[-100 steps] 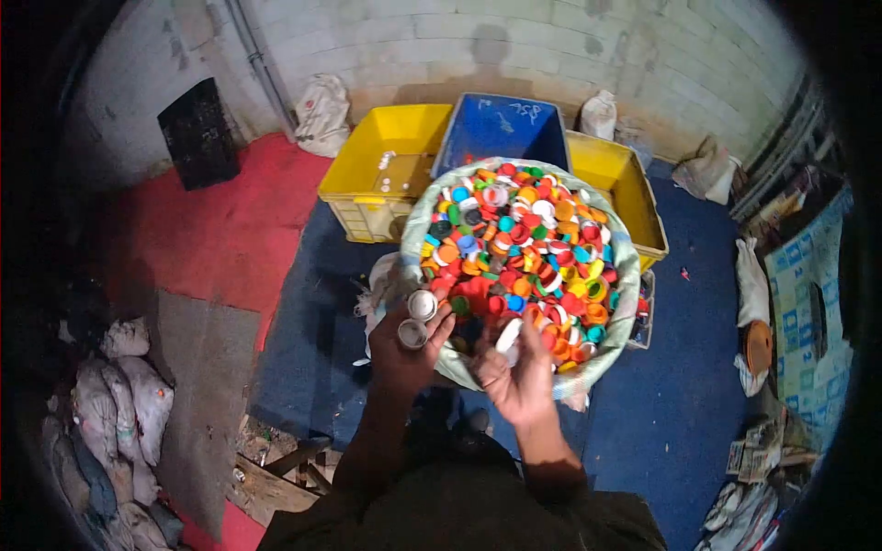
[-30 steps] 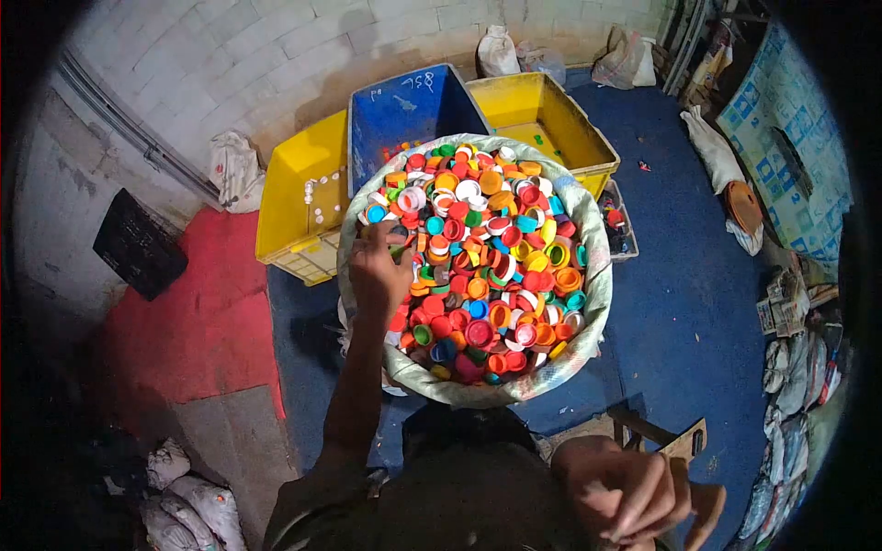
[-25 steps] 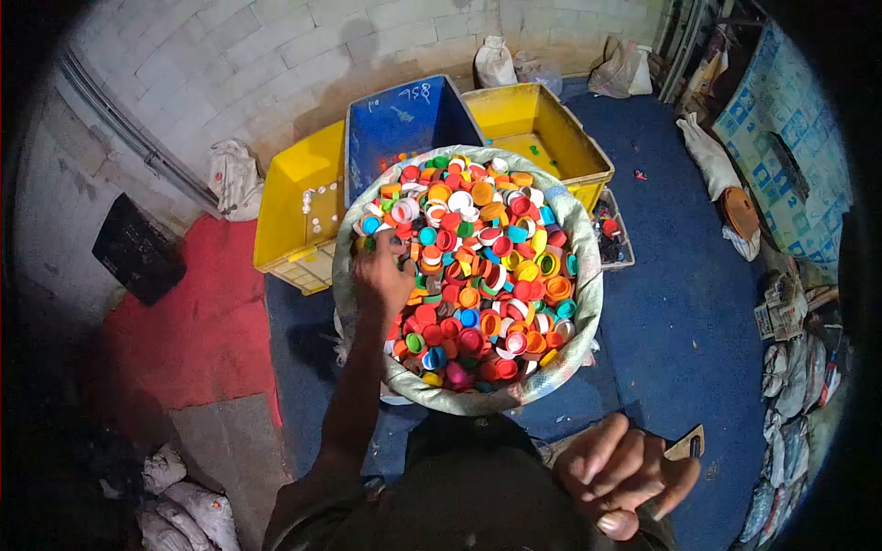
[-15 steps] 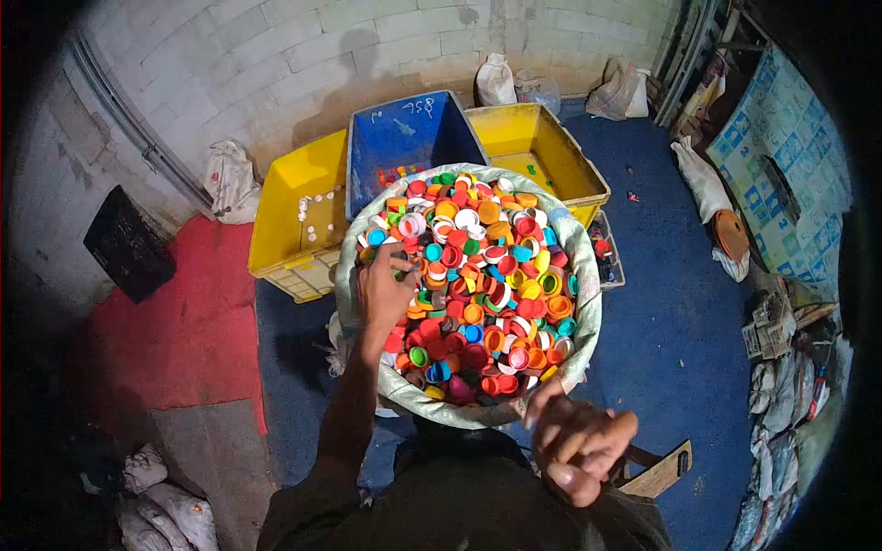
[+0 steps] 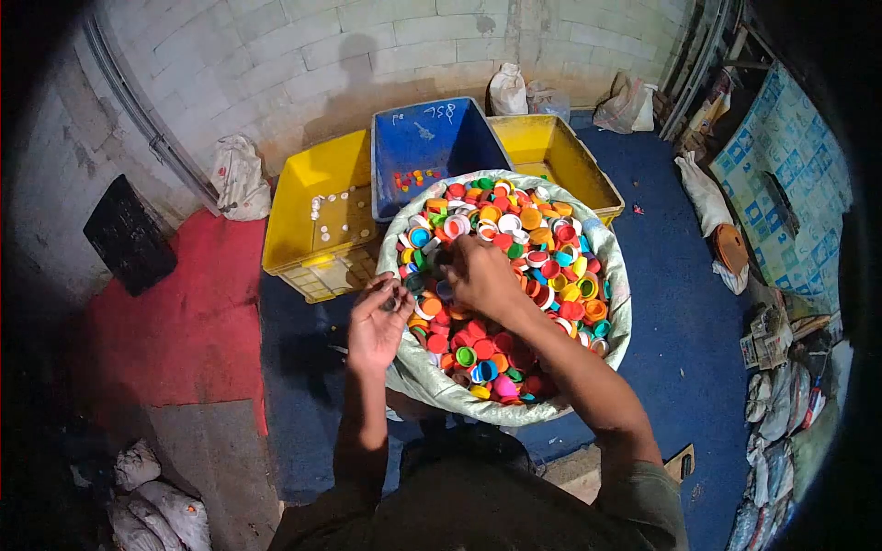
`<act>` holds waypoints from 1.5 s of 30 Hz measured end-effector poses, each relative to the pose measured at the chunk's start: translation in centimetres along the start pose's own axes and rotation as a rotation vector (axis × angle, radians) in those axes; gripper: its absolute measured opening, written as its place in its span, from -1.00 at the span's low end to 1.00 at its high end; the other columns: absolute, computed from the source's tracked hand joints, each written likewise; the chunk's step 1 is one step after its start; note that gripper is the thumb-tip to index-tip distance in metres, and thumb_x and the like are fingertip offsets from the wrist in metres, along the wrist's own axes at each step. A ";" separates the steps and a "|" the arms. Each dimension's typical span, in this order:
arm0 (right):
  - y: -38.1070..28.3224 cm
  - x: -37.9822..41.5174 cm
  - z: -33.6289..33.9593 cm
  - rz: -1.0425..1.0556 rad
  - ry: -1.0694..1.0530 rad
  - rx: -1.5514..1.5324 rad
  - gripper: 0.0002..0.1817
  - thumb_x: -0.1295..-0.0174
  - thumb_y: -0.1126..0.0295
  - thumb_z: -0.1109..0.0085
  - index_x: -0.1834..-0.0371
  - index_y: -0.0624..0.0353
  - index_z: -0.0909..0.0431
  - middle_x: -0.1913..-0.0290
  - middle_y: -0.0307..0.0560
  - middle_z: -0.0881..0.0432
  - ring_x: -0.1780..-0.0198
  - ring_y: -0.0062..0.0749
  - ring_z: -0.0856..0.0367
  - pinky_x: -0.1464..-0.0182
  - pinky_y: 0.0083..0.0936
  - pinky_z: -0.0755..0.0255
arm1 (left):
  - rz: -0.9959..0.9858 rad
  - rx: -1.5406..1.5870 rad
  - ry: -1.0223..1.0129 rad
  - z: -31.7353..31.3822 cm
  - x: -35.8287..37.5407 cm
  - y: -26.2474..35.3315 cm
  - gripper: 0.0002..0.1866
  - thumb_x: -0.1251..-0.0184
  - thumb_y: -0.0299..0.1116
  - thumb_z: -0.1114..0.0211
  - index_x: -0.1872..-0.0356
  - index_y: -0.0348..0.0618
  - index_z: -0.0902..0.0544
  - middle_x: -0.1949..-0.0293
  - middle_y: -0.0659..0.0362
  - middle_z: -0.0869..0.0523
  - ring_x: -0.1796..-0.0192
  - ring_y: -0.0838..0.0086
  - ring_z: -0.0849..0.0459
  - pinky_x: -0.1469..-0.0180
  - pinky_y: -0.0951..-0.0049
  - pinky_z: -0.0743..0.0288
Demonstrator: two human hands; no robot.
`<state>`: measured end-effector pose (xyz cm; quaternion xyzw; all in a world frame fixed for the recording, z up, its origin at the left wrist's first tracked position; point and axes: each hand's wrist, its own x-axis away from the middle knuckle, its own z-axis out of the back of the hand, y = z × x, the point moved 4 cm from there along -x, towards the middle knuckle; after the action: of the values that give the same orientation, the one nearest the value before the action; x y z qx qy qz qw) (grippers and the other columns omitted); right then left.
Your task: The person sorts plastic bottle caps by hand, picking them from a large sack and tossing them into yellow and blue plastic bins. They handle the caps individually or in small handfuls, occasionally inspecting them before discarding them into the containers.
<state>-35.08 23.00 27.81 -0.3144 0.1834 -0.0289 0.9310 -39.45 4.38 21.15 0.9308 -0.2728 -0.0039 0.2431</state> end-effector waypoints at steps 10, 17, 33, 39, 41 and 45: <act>0.4 -1.6 -5.0 -0.236 0.047 0.180 -0.58 -0.14 0.29 -0.29 0.06 0.37 -0.45 0.17 0.37 -0.61 0.18 0.28 -0.63 0.16 -0.01 -0.55 | -0.001 -0.093 0.112 -0.2 -0.1 1.9 -0.87 -0.30 -0.45 -0.27 0.17 -0.20 -0.55 0.40 0.24 -0.54 0.34 0.51 -0.47 0.21 0.45 -0.42; -1.1 2.5 -0.1 -0.143 0.242 -0.085 -0.61 -0.19 0.32 -0.31 0.02 0.36 -0.50 0.32 0.14 -0.68 0.23 0.00 -0.70 0.19 -0.22 -0.55 | -0.231 -0.989 -0.168 -4.2 -4.9 1.0 -0.74 -0.22 -0.44 -0.38 0.10 -0.17 -0.55 0.45 0.31 -0.55 0.50 0.71 -0.37 0.46 0.63 -0.22; 1.7 18.2 6.6 -0.606 0.688 -1.452 -0.70 -0.35 0.24 -0.08 -0.04 0.15 -0.41 0.19 -0.04 -0.59 0.18 -0.29 -0.62 0.18 -0.35 -0.50 | -0.436 -2.137 -0.777 -8.6 -10.0 -4.1 -0.43 -0.20 -0.54 -0.12 -0.30 0.03 -0.43 0.18 0.02 -0.77 0.19 -0.02 -0.72 0.11 0.04 -0.57; 3.2 19.4 8.7 -0.493 0.813 -1.280 -0.69 -0.35 0.28 -0.09 -0.05 0.22 -0.41 0.22 -0.10 -0.61 0.17 -0.42 -0.61 0.12 -0.45 -0.48 | -0.461 -2.226 -0.850 -9.3 -10.5 -4.2 -0.39 -0.13 -0.59 -0.17 -0.30 0.00 -0.46 0.25 0.04 -0.76 0.23 0.08 -0.73 0.15 0.12 -0.58; 3.1 19.8 9.5 -0.500 0.838 -1.282 -0.69 -0.33 0.29 -0.09 -0.05 0.23 -0.42 0.24 -0.10 -0.61 0.17 -0.44 -0.60 0.12 -0.47 -0.47 | -0.452 -2.283 -0.840 -9.2 -10.8 -4.0 -0.42 -0.16 -0.53 -0.27 -0.28 -0.01 -0.47 0.27 0.07 -0.77 0.23 0.13 -0.73 0.17 0.18 -0.57; 4.0 20.2 10.1 -0.472 0.798 -1.346 -0.65 -0.32 0.21 -0.03 -0.03 0.23 -0.43 0.27 -0.07 -0.60 0.28 -0.39 -0.58 0.28 -0.45 -0.46 | -0.394 -2.040 -0.825 -10.2 -10.3 -3.2 -0.43 -0.15 -0.52 -0.32 -0.27 -0.05 -0.49 0.29 0.10 -0.77 0.30 0.25 -0.74 0.25 0.30 -0.55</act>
<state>-12.86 28.56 26.33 -0.8025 0.4083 -0.2175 0.3768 -45.16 16.61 27.39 0.2497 -0.0494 -0.5729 0.7791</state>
